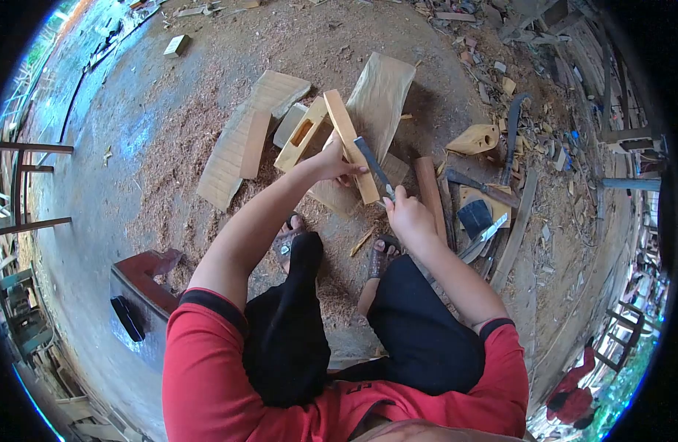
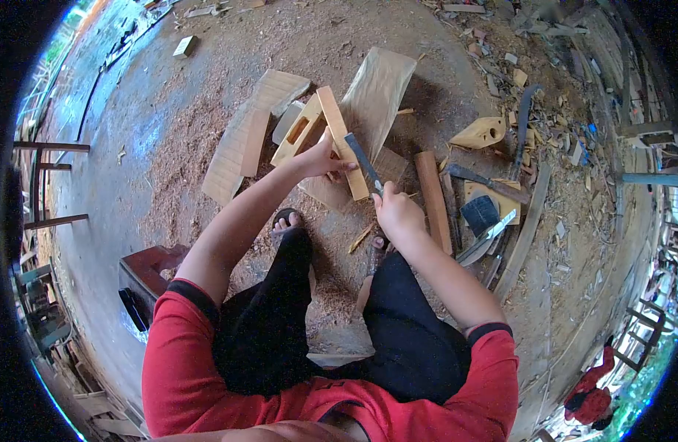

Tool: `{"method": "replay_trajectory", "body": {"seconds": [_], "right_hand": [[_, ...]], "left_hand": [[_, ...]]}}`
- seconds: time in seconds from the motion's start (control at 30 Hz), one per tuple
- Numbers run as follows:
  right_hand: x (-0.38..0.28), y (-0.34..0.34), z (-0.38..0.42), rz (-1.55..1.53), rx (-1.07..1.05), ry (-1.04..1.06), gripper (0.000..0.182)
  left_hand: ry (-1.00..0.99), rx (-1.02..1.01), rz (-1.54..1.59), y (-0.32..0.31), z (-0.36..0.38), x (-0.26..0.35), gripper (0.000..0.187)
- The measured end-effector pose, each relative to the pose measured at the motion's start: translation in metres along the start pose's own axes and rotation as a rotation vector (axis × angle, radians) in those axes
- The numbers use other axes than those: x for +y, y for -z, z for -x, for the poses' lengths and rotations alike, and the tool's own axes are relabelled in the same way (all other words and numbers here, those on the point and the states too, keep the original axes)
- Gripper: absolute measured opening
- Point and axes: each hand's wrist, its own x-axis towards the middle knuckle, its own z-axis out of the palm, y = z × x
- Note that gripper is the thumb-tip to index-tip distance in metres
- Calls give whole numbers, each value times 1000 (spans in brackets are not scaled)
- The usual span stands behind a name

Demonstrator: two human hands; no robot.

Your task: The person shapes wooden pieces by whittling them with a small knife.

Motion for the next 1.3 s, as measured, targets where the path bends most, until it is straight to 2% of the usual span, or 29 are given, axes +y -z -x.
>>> {"method": "replay_trajectory", "body": {"seconds": [0.07, 0.37, 0.47, 0.6, 0.63, 0.73, 0.93, 1.07, 1.17, 1.3], "right_hand": [[0, -3, -3, 4, 3, -6, 32], [-2, -5, -31, -20, 32, -4, 33], [-12, 4, -43, -72, -58, -31, 33], [-8, 5, -44, -70, -38, -28, 32], [-9, 5, -44, -68, -44, -25, 32], [-10, 6, -43, -67, -45, -20, 32], [-10, 2, -48, -46, -48, -33, 33], [-11, 4, -48, -59, -32, -38, 31], [-10, 3, -50, -76, -25, -26, 32], [-17, 15, -81, -55, 12, 10, 32]], "left_hand": [[96, -3, -39, 0, 6, 11, 93], [78, -5, -158, 0, 4, 5, 96], [48, -20, -74, 0, 10, 7, 96], [104, 2, -99, 0, 5, 17, 96], [89, -15, -101, 1, 3, 17, 102], [97, -20, -143, 1, 5, 19, 95], [162, -26, -128, 1, 6, 24, 98], [137, -78, -131, 2, 6, 22, 100], [184, -7, -111, 1, 7, 24, 99], [174, -55, -134, 4, -2, 6, 99]]}}
